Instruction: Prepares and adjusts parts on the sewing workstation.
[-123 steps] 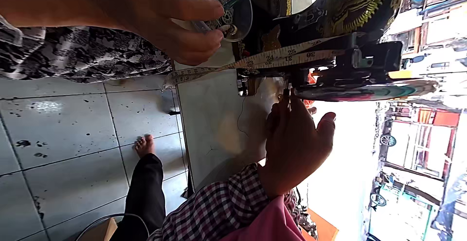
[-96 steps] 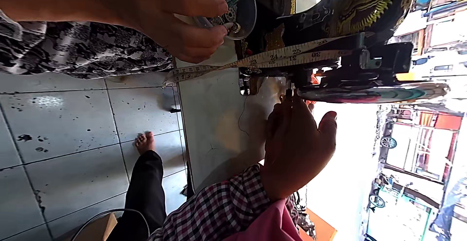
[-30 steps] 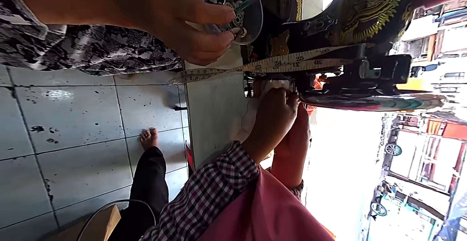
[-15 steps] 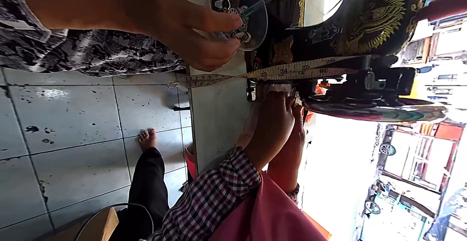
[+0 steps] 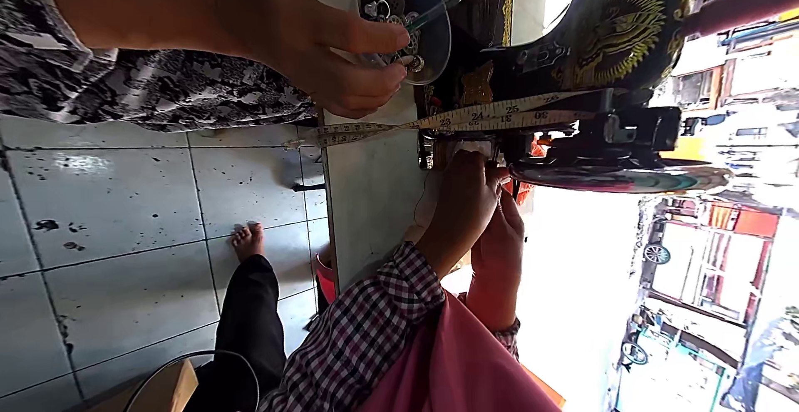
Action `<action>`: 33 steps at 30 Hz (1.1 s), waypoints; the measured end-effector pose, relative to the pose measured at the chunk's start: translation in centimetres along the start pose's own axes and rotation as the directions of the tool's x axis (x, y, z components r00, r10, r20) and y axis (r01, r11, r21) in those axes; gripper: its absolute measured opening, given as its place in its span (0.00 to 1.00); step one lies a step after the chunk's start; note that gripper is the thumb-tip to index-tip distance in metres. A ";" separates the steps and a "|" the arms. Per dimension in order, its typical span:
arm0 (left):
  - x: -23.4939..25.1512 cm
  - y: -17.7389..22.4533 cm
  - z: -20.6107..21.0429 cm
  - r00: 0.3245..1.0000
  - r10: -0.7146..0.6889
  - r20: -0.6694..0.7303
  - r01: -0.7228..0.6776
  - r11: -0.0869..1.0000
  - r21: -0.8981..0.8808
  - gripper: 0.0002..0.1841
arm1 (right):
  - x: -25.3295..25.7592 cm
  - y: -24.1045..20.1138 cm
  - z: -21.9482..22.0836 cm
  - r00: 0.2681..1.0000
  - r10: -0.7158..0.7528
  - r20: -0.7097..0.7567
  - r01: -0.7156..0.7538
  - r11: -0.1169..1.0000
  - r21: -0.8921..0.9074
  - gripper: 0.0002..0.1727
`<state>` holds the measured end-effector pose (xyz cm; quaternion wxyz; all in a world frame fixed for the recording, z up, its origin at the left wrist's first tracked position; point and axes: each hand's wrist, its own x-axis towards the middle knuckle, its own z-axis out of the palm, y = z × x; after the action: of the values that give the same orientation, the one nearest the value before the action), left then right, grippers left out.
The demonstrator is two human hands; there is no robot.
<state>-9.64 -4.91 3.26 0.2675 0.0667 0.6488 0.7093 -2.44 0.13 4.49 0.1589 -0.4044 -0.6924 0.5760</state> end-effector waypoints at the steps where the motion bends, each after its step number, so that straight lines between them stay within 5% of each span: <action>1: 0.1 0.0 -0.1 1.000 -0.017 0.007 0.017 1.000 0.003 0.12 | 0.1 0.2 0.3 1.000 -0.010 -0.020 0.010 1.000 0.016 0.12; 8: -0.1 0.0 -0.6 0.999 0.016 0.042 -0.017 0.999 0.035 0.13 | 0.6 0.1 0.9 1.000 0.011 -0.021 -0.008 0.991 0.137 0.21; 14: -0.1 -0.3 -0.3 0.996 0.088 0.001 -0.088 0.996 0.021 0.10 | 0.3 0.0 0.0 0.998 0.009 0.058 -0.014 0.997 0.071 0.14; 22: -0.3 -0.5 -0.4 0.991 0.131 0.000 -0.130 0.990 0.052 0.10 | -0.2 0.9 0.8 0.996 -0.081 -0.035 0.082 0.996 0.029 0.11; 33: -0.3 -0.2 -0.8 0.999 0.045 0.017 -0.044 0.997 -0.059 0.10 | -0.5 0.5 1.8 0.985 -0.146 -0.093 0.142 0.989 -0.052 0.12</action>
<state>-9.69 -5.80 3.03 0.2593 0.0799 0.6235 0.7333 -3.19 -1.42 3.64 0.2240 -0.3841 -0.7241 0.5272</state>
